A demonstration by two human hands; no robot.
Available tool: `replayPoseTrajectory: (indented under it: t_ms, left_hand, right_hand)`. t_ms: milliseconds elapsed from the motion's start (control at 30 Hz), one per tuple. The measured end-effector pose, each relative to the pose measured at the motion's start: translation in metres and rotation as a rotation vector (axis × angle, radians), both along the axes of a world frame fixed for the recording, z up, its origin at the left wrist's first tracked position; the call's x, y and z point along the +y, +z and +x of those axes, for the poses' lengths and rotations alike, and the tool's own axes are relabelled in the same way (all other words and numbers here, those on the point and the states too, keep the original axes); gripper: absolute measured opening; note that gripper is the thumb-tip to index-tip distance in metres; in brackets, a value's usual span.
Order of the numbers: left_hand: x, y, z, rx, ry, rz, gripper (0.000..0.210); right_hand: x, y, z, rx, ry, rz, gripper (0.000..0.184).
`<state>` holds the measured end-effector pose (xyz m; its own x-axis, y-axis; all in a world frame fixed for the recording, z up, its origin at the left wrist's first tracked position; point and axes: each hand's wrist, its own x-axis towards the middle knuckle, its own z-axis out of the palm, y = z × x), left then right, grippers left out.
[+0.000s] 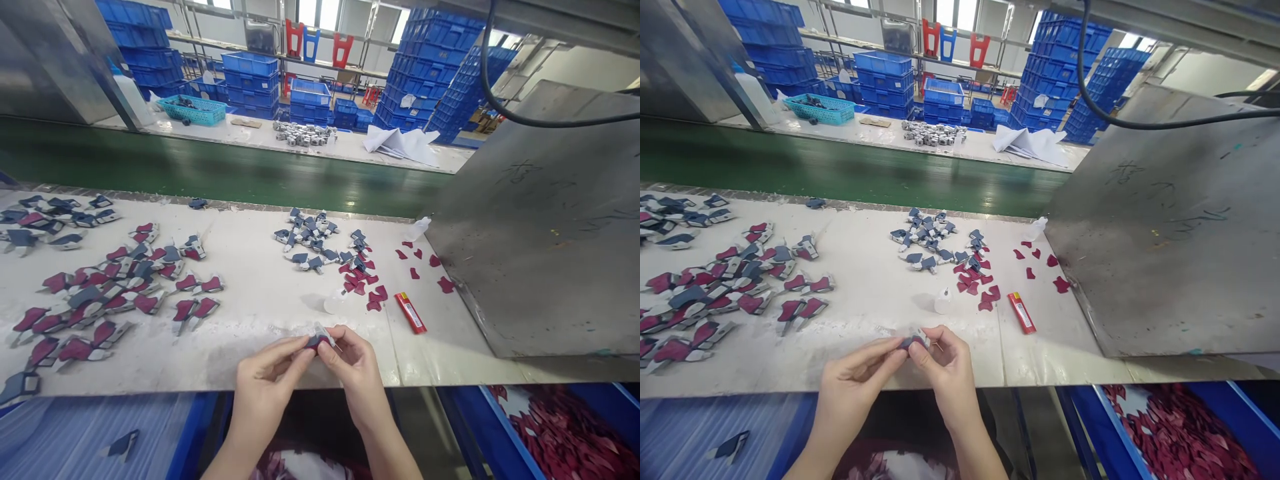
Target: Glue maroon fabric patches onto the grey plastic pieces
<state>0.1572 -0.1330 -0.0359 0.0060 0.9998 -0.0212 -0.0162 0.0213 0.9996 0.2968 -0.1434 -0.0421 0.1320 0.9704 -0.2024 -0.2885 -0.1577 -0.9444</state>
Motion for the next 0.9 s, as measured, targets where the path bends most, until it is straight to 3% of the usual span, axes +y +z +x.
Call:
replayPoseTrajectory:
  t_ms: [100,233,300,400,500,633,900]
  left_hand:
    - [0.007,0.005,-0.002,-0.167,-0.033,-0.235,0.019]
    - [0.011,0.01,-0.005,-0.202,-0.037,-0.388,0.024]
    - [0.012,0.011,-0.006,-0.171,-0.056,-0.378,0.022]
    - [0.013,0.013,-0.007,-0.123,-0.094,-0.335,0.018]
    - [0.014,0.016,-0.007,-0.115,-0.122,-0.321,0.017]
    - [0.013,0.016,-0.006,-0.079,-0.136,-0.309,0.02]
    - [0.016,0.013,-0.004,-0.102,-0.193,-0.326,0.024]
  right_hand:
    - [0.002,-0.003,0.003,-0.114,0.021,0.065,0.031]
    - [0.0,-0.006,0.011,-0.57,-0.074,0.365,0.051]
    - [0.0,-0.004,0.015,-0.785,-0.133,0.536,0.045]
    - [0.002,0.001,0.02,-0.972,-0.112,0.696,0.025]
    - [0.004,0.004,0.022,-1.048,-0.025,0.758,0.017]
    - [0.005,0.0,0.022,-1.081,0.039,0.812,0.02]
    - [0.004,-0.011,0.02,-1.099,-0.064,0.847,0.032]
